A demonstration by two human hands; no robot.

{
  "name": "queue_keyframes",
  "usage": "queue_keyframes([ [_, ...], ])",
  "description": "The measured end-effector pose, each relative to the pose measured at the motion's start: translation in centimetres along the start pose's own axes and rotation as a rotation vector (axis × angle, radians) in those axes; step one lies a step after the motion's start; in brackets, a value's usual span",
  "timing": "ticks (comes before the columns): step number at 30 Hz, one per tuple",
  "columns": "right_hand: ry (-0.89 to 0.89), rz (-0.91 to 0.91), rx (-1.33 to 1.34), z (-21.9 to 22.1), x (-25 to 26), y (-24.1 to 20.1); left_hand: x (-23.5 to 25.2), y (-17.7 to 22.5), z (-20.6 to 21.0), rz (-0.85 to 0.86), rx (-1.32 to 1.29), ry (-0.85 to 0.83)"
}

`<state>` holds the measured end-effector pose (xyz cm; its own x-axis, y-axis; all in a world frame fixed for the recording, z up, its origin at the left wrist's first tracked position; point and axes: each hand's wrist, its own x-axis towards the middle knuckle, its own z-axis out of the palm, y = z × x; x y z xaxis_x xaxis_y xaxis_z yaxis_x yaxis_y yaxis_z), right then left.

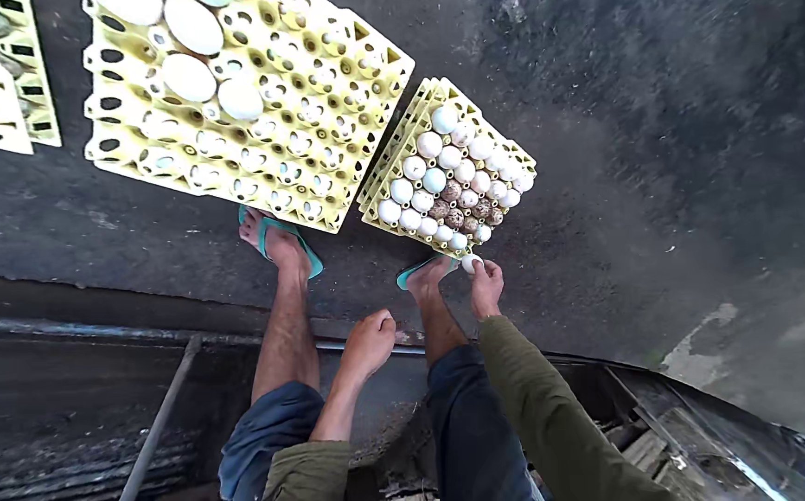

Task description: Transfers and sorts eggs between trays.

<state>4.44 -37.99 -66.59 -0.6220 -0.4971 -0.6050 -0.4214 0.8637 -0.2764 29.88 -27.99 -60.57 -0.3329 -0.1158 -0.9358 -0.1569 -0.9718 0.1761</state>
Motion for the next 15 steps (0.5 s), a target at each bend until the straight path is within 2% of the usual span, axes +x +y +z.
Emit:
queue_keyframes([
  [4,0.056,0.058,0.120,1.7,2.2,-0.3,0.1,0.0,0.3,-0.013,0.029,0.004],
  [8,0.070,0.047,-0.019,1.5,1.8,-1.0,0.1,-0.1,0.6,-0.014,0.044,-0.005],
  [12,0.008,-0.290,-0.150,1.6,-3.4,-5.1,-0.1,-0.1,0.4,0.001,0.018,-0.025],
  [15,-0.267,-0.567,-0.110,5.5,-10.6,-12.2,-0.1,-0.5,0.2,0.019,-0.010,-0.032],
])
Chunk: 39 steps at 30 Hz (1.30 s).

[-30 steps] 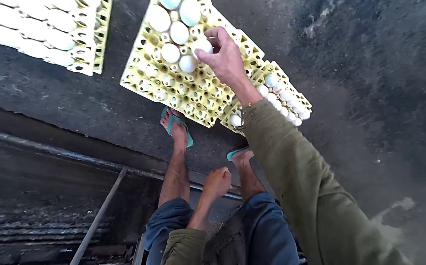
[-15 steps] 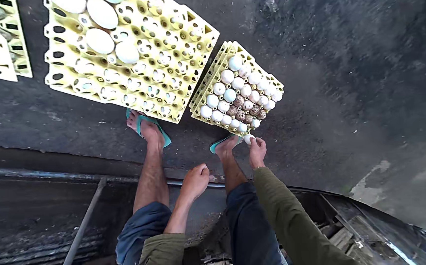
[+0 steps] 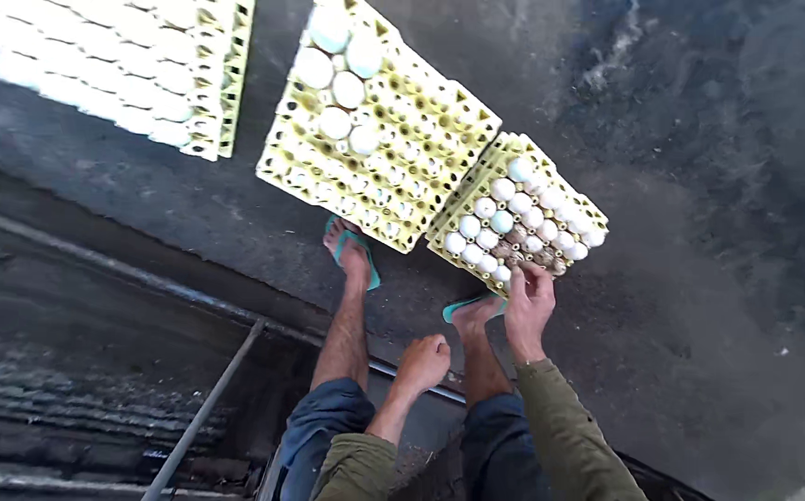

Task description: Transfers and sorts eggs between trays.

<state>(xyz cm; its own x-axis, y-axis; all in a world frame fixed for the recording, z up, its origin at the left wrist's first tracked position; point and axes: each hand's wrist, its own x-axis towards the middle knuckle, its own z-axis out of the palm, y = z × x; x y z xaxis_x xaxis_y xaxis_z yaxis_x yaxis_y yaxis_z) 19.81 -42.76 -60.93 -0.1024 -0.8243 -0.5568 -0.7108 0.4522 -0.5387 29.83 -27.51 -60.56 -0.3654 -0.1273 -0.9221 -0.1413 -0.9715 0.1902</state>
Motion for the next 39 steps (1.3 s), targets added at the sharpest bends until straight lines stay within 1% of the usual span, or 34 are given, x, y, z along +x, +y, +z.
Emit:
queue_keyframes([
  [3,-0.307,-0.347,-0.077,6.6,1.6,-6.7,0.0,-0.3,-0.4,0.012,0.000,-0.020],
  [4,-0.369,-0.436,-0.126,9.2,2.6,-8.6,-0.2,-0.2,-0.7,0.014,-0.009,-0.027],
  [6,-0.449,-0.522,-0.229,14.0,4.6,-12.0,-0.6,-0.1,-1.5,0.024,-0.024,-0.026],
  [8,-0.461,-0.553,-0.382,18.7,6.7,-14.1,-1.1,0.1,-2.3,0.029,-0.041,-0.020],
  [9,-0.473,-0.568,-0.480,20.5,7.5,-14.7,-1.4,0.0,-2.5,0.030,-0.053,-0.014],
  [11,-0.474,-0.638,-0.653,22.6,8.3,-15.1,-1.6,0.0,-2.8,0.034,-0.076,-0.008],
  [13,-0.483,-0.659,-0.715,22.7,8.5,-15.2,-1.6,-0.2,-2.7,0.048,-0.090,-0.021],
  [14,-0.501,-0.623,-0.670,22.3,8.6,-15.3,-1.6,-0.2,-2.8,0.056,-0.095,-0.029],
  [15,-0.534,-0.536,-0.567,21.7,8.5,-15.6,-1.6,-0.2,-2.9,0.062,-0.096,-0.033],
  [18,-0.660,-0.098,-0.062,20.2,7.6,-16.5,-1.8,0.0,-3.4,0.065,-0.106,-0.053],
  [19,-0.648,-0.006,0.013,20.8,7.5,-16.8,-1.9,0.0,-3.5,0.067,-0.114,-0.054],
  [20,-0.607,0.003,-0.020,21.6,7.4,-17.1,-1.9,-0.1,-3.5,0.068,-0.120,-0.053],
  [21,-0.577,-0.055,-0.131,22.4,7.3,-17.6,-1.9,-0.2,-3.5,0.070,-0.129,-0.047],
  [24,-0.537,-0.363,-0.556,24.7,7.0,-18.7,-2.0,-0.1,-3.8,0.066,-0.138,-0.035],
  [25,-0.523,-0.423,-0.671,25.4,6.9,-18.9,-2.1,0.0,-3.9,0.063,-0.135,-0.031],
  [27,-0.490,-0.467,-0.804,26.4,6.5,-19.4,-2.1,-0.1,-4.0,0.070,-0.130,-0.020],
  [29,-0.447,-0.505,-0.848,26.8,5.8,-19.1,-1.7,-0.5,-3.6,0.090,-0.112,-0.015],
  [31,-0.392,-0.552,-0.830,27.0,5.6,-18.2,-1.7,-0.4,-3.5,0.090,-0.094,-0.020],
  [32,-0.374,-0.571,-0.798,26.9,5.6,-17.9,-2.5,0.4,-4.3,0.067,-0.101,-0.048],
  [34,-0.381,-0.586,-0.714,26.7,5.8,-17.4,-3.3,1.5,-5.4,0.019,-0.102,-0.070],
  [35,-0.400,-0.586,-0.652,26.3,5.7,-17.0,-3.2,1.2,-5.1,0.042,-0.089,-0.043],
  [37,-0.416,-0.604,-0.420,24.6,5.0,-15.2,-2.1,-0.2,-3.4,0.133,-0.051,0.065],
  [38,-0.392,-0.615,-0.268,23.2,4.0,-14.0,-2.2,0.3,-3.5,0.082,-0.040,0.018],
  [39,-0.388,-0.573,-0.146,21.1,2.6,-13.0,-2.3,0.8,-3.5,0.018,-0.021,-0.013],
])
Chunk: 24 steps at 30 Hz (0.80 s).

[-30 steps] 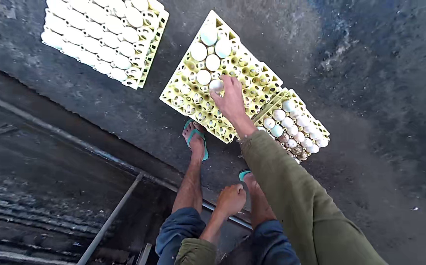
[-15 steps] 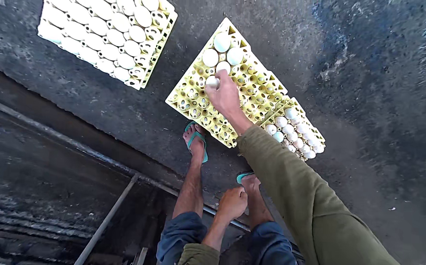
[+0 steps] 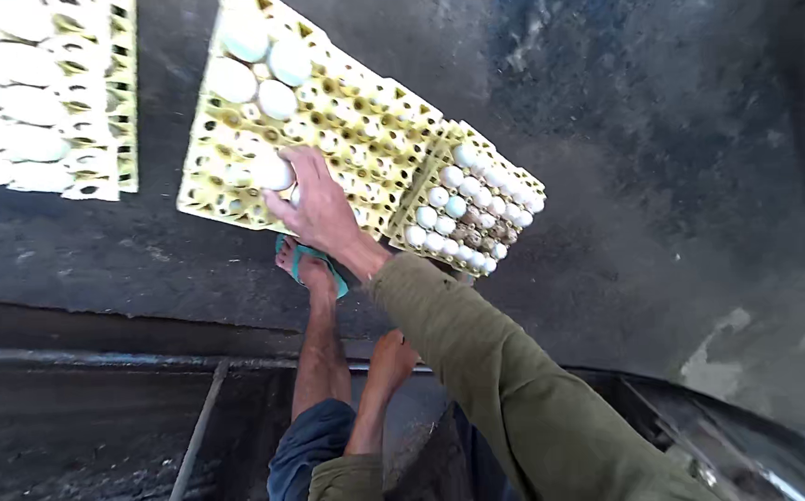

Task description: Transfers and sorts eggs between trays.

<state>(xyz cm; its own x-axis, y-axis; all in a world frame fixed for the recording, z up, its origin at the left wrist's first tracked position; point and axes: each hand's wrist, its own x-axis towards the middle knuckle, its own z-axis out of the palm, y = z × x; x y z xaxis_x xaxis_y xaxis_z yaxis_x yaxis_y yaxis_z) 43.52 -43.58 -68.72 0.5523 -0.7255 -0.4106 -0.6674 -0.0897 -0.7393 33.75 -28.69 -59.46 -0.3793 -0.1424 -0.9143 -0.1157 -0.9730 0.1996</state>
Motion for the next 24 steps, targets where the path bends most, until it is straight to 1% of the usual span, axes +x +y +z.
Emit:
queue_keyframes([
  [2,0.006,0.190,0.182,-3.6,-5.9,0.4,0.5,-0.4,1.0,-0.014,-0.014,0.050],
  [3,0.056,0.288,0.243,-5.1,-8.7,1.7,0.9,-0.6,1.4,0.005,-0.025,0.067],
  [5,0.203,0.539,0.247,-7.7,-14.6,5.6,1.6,-0.8,1.8,0.014,-0.008,0.048],
  [8,0.451,0.904,0.234,-10.3,-22.7,13.3,2.2,-1.0,2.6,-0.012,0.056,0.036],
  [10,0.551,1.085,0.253,-12.2,-25.8,16.6,2.5,-1.0,3.0,-0.026,0.088,0.035],
  [12,0.611,1.200,0.276,-14.1,-26.9,18.3,2.7,-1.1,3.5,-0.036,0.113,0.039],
  [14,0.628,1.178,0.356,-15.3,-27.2,19.5,2.9,-1.2,3.9,-0.046,0.139,0.045],
  [16,0.629,1.082,0.497,-16.2,-26.2,19.2,3.1,-1.3,4.3,-0.051,0.147,0.053],
  [20,0.579,0.946,0.776,-17.1,-22.7,15.4,3.2,-1.5,4.8,-0.059,0.169,0.048],
  [22,0.441,0.841,0.838,-16.9,-20.6,13.4,3.1,-1.2,4.9,-0.060,0.175,0.038],
  [24,0.267,0.707,0.803,-16.1,-17.6,11.0,2.9,-1.0,4.7,-0.063,0.165,0.037],
])
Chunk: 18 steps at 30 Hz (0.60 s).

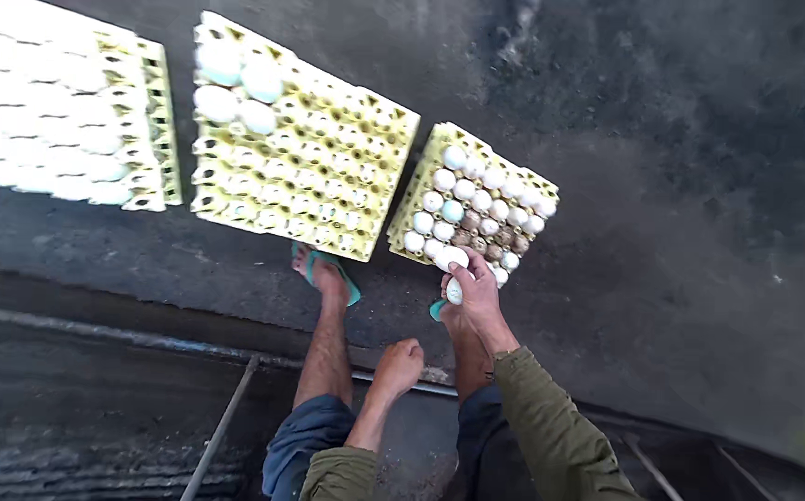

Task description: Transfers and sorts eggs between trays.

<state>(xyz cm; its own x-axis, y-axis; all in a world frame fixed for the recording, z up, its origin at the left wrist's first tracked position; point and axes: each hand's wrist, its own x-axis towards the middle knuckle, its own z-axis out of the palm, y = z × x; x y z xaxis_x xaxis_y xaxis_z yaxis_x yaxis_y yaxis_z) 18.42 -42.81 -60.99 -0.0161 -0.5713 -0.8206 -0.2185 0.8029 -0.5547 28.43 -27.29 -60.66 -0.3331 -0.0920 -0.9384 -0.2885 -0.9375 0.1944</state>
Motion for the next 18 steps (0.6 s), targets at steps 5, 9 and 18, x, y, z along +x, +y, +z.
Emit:
queue_keyframes([
  [5,-0.293,-0.182,-0.422,9.7,3.6,-4.8,-0.1,-0.3,-0.3,0.024,-0.032,-0.011],
  [9,-0.399,-0.316,-0.610,16.5,7.1,-7.7,-0.4,-0.5,-1.1,0.059,-0.073,-0.027],
  [18,-0.261,-0.252,-1.021,19.3,8.3,-6.1,-1.8,-0.8,-3.6,0.129,-0.193,-0.029],
])
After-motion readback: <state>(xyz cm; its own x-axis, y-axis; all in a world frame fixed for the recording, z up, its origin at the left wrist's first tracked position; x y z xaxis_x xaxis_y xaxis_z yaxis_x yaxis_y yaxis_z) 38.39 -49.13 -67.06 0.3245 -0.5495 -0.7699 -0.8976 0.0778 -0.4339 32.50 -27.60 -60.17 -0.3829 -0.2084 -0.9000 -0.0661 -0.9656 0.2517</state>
